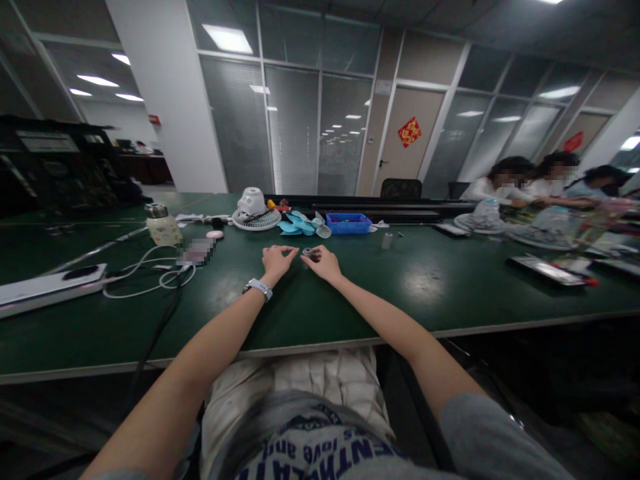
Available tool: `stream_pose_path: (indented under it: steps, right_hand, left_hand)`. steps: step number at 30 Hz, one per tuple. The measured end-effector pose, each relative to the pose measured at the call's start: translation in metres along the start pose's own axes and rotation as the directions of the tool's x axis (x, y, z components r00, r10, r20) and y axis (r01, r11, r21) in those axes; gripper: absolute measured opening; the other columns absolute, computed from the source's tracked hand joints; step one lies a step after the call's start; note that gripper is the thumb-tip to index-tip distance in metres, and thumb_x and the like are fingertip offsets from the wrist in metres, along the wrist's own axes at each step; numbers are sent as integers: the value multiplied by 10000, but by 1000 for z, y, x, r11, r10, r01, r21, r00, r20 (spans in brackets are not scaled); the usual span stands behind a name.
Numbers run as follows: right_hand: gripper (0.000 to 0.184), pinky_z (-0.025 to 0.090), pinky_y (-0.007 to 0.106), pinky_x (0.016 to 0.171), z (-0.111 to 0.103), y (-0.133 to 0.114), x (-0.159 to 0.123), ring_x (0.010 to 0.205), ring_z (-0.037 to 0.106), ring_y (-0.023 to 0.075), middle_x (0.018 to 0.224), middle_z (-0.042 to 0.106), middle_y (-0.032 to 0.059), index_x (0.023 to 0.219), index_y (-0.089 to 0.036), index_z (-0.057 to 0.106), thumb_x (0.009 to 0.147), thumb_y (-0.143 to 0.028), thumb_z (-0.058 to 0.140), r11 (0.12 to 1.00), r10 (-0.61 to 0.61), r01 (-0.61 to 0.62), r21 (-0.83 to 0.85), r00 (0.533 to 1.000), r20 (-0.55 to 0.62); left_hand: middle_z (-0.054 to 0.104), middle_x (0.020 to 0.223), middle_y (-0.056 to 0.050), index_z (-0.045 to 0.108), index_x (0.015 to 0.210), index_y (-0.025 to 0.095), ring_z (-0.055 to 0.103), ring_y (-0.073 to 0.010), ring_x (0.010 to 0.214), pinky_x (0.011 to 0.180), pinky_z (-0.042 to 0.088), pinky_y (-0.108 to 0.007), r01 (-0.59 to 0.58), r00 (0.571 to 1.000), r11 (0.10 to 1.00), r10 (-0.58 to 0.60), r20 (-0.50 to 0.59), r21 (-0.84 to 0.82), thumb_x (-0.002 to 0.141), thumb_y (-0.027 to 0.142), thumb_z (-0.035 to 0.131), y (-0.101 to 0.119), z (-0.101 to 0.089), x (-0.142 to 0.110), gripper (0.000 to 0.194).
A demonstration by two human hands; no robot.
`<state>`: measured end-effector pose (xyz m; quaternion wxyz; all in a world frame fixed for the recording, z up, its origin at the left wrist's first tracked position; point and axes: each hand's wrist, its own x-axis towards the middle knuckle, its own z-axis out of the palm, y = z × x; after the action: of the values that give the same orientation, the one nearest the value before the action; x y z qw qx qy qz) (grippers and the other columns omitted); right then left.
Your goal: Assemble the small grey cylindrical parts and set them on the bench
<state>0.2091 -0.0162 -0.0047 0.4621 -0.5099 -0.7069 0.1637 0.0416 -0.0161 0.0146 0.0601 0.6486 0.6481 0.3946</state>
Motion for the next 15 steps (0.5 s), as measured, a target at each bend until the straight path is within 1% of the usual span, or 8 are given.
stream_pose_path:
  steps: [2,4,10,13,15]
  right_hand:
    - [357,546,334,792,-4,-2,-1,840,704,202,894,733,44,949,-233,580,754,-503,706,999,-32,33,-41,999,10]
    - [351,542,334,773,-6,-1,1,808,702,201,854,729,28,929,-243,567,759,-522,693,997,-55,55,-59,998,17]
    - [371,531,312,735,-2,6,4,756,688,183,816,716,0,908,-252,545,742,-549,695,999,-46,46,-20,999,25]
    - [364,525,303,726,-4,5,4,741,682,178,800,708,-5,902,-251,543,747,-545,690,998,-59,59,-20,998,26]
    - [354,519,300,730,-10,4,6,745,679,178,803,706,-3,905,-249,546,754,-537,685,997,-67,68,-44,998,11]
  left_hand:
    - [686,1113,-92,762,1009,291,450,-361,1161,906,411,-453,65,994,996,-70,82,61,800,563,575,-5,-1,0,391]
    - [689,1108,-96,761,1024,303,439,-378,1171,890,422,-455,89,986,991,-102,130,105,787,576,580,-7,-1,-1,405]
    - [682,1104,-111,764,1009,321,443,-377,1146,894,420,-463,-10,981,980,-30,194,199,779,608,565,-6,2,-3,419]
    - [681,1088,-123,765,996,314,447,-384,1130,889,418,-481,-27,980,980,-13,199,195,773,610,568,-9,4,-3,420]
    - [680,1084,-132,760,1005,308,450,-391,1125,884,417,-492,-33,982,983,-1,187,179,772,614,565,-11,4,-2,431]
